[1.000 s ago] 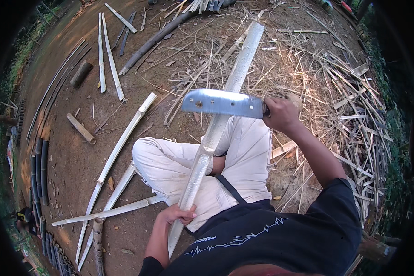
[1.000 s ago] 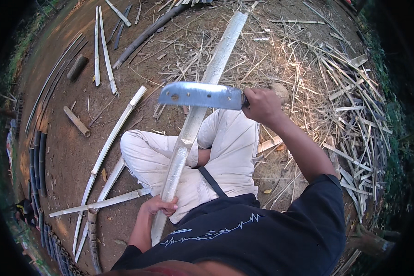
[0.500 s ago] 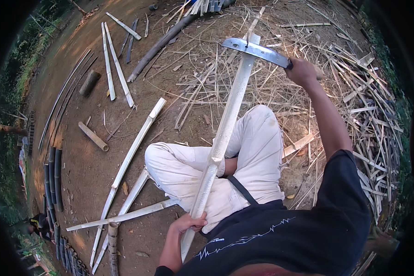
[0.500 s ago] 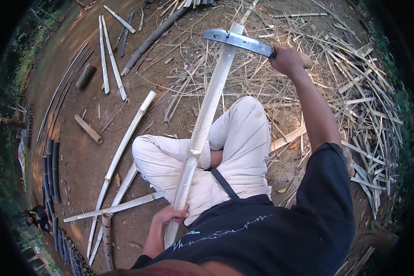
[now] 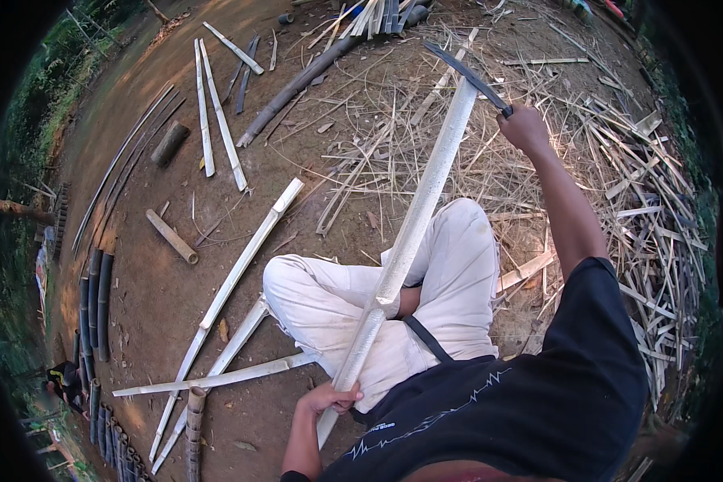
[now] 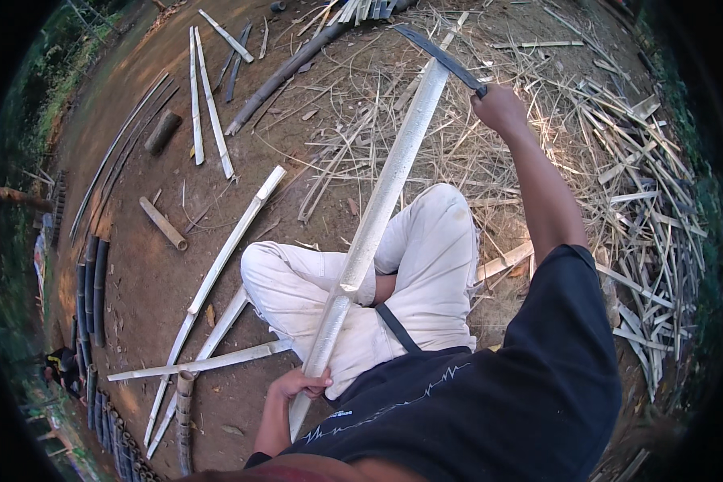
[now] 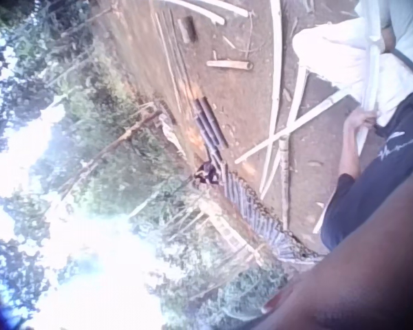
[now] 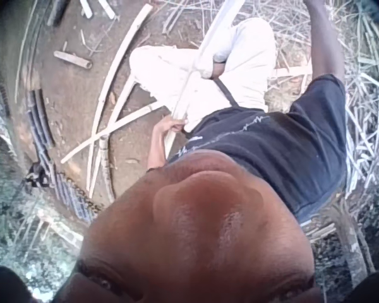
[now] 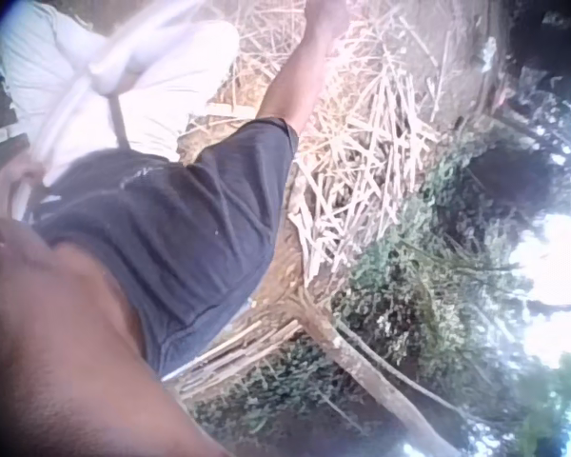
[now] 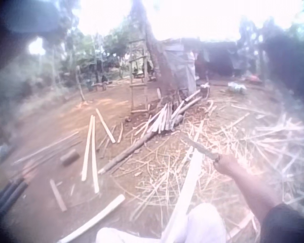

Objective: The person is shaving and thinning bamboo strips using a large blade while sitting on the ground.

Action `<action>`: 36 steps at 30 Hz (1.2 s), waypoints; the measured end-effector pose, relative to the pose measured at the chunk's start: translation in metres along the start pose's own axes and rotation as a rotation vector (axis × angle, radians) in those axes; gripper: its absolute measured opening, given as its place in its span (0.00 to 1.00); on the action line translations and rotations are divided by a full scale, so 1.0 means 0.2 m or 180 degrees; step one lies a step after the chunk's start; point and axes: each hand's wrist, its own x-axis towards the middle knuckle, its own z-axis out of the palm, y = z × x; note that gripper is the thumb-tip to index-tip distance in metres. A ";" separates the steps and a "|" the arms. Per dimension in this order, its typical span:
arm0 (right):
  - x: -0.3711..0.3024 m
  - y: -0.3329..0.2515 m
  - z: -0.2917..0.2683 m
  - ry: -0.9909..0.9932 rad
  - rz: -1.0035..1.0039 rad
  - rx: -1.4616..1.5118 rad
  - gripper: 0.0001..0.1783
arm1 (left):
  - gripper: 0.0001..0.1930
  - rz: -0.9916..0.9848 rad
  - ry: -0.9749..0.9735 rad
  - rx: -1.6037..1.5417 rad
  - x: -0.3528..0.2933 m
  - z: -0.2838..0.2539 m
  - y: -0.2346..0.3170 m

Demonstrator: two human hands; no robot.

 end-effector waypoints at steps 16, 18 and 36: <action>-1.52 -0.30 0.18 0.0200 -0.3247 0.0779 0.13 | 0.33 0.1135 -0.0032 0.0736 0.06 0.13 0.36; -1.47 -0.32 0.18 0.0409 -0.3153 0.0839 0.13 | 0.32 0.1225 0.0478 0.0709 0.07 0.25 0.43; -1.26 -0.21 0.01 0.0320 -0.2610 0.0121 0.12 | 0.22 0.1493 0.0567 0.0632 0.22 0.51 0.71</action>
